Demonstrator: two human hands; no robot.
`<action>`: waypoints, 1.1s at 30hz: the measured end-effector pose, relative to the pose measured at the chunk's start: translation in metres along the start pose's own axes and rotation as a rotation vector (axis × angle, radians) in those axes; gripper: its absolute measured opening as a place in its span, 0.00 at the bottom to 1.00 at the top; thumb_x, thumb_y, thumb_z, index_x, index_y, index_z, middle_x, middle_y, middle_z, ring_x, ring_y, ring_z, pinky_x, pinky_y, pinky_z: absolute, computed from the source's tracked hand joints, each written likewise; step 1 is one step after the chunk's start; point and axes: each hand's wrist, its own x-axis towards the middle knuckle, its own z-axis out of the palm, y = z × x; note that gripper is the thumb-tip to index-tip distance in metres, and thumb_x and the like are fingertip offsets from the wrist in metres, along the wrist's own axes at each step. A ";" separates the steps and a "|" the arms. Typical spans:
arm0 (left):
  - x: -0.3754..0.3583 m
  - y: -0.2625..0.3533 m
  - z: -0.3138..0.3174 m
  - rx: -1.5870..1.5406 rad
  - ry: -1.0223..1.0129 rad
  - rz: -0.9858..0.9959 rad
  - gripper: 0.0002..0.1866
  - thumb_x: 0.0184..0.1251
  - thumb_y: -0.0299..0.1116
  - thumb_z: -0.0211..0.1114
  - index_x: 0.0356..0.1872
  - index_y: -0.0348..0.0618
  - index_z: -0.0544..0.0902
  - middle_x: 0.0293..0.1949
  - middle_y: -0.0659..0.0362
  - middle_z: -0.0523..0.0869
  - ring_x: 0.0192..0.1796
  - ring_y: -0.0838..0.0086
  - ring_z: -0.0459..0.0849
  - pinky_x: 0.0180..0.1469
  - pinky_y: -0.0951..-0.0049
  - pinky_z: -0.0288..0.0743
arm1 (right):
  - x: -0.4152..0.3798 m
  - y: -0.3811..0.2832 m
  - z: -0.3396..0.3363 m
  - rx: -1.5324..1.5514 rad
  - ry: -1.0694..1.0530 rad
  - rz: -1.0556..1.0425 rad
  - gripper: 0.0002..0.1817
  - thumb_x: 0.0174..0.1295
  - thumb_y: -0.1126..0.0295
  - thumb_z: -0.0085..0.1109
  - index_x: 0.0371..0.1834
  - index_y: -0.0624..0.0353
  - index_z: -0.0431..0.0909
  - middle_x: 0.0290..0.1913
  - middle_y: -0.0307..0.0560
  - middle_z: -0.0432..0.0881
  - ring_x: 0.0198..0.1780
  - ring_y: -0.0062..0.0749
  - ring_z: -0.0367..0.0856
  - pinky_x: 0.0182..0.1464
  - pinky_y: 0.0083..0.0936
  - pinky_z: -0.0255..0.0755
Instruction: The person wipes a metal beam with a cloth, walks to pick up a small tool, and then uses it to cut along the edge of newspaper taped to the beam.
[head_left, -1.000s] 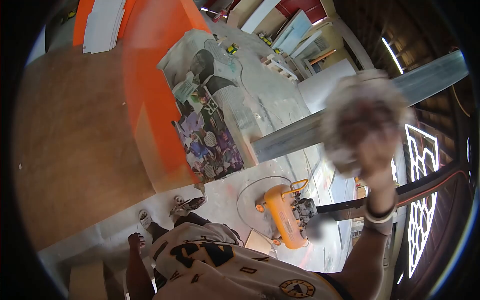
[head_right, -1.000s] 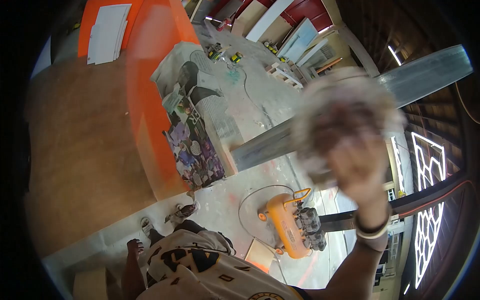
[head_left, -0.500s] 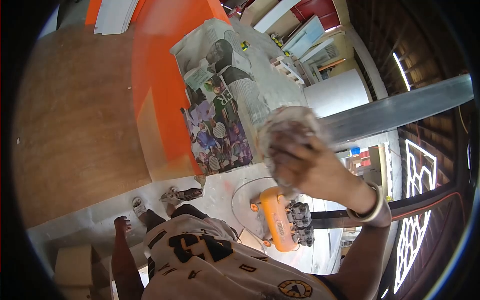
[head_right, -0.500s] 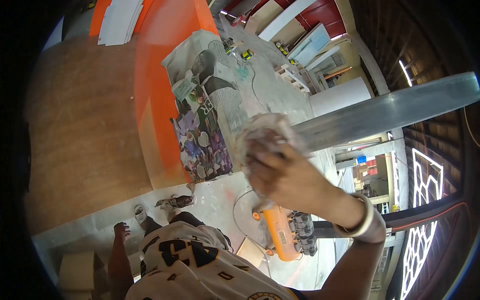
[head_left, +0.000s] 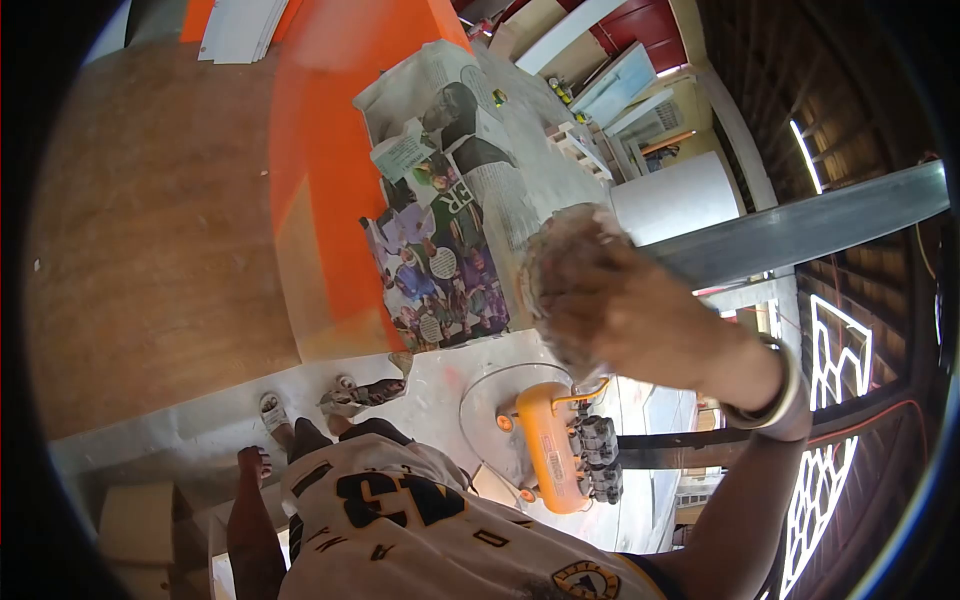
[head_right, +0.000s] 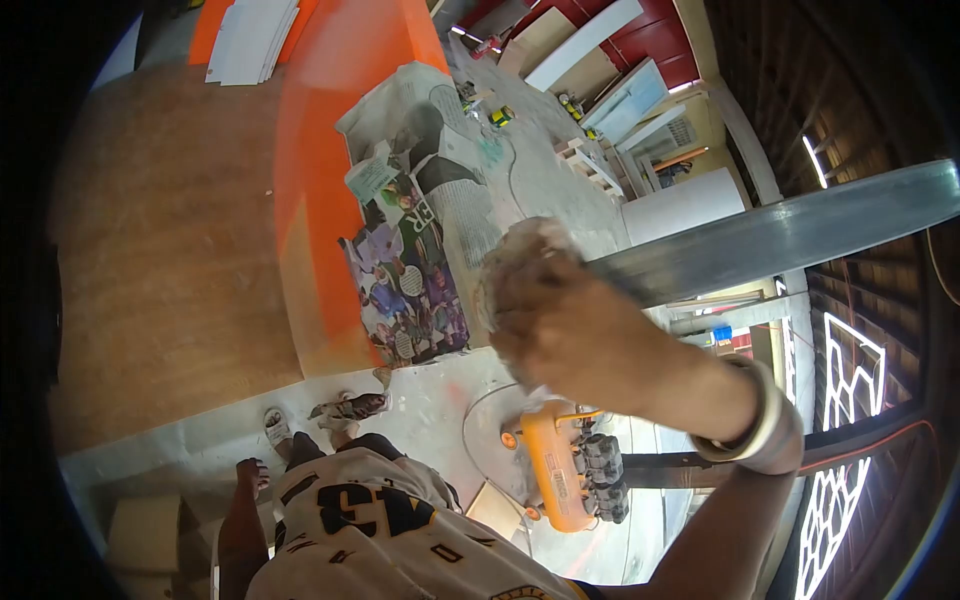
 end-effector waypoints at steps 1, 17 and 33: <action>-0.002 -0.007 0.000 -0.033 0.000 -0.024 0.13 0.75 0.40 0.53 0.40 0.43 0.81 0.30 0.56 0.81 0.21 0.67 0.75 0.23 0.67 0.69 | -0.006 0.007 -0.012 0.073 -0.038 0.006 0.04 0.54 0.66 0.69 0.30 0.52 0.87 0.44 0.38 0.90 0.61 0.37 0.84 0.73 0.42 0.69; -0.030 0.023 0.005 -0.048 0.121 0.145 0.09 0.73 0.37 0.52 0.43 0.45 0.78 0.24 0.62 0.74 0.16 0.77 0.64 0.16 0.74 0.56 | 0.017 0.020 -0.018 0.228 -0.062 -0.140 0.07 0.57 0.67 0.65 0.34 0.58 0.86 0.43 0.46 0.88 0.59 0.40 0.84 0.71 0.42 0.69; -0.006 0.008 0.014 -0.035 0.013 0.089 0.14 0.74 0.38 0.53 0.50 0.42 0.80 0.30 0.57 0.79 0.19 0.73 0.70 0.19 0.73 0.63 | 0.009 0.005 -0.004 0.071 -0.051 -0.198 0.09 0.58 0.64 0.62 0.35 0.57 0.83 0.37 0.38 0.86 0.54 0.31 0.82 0.64 0.34 0.69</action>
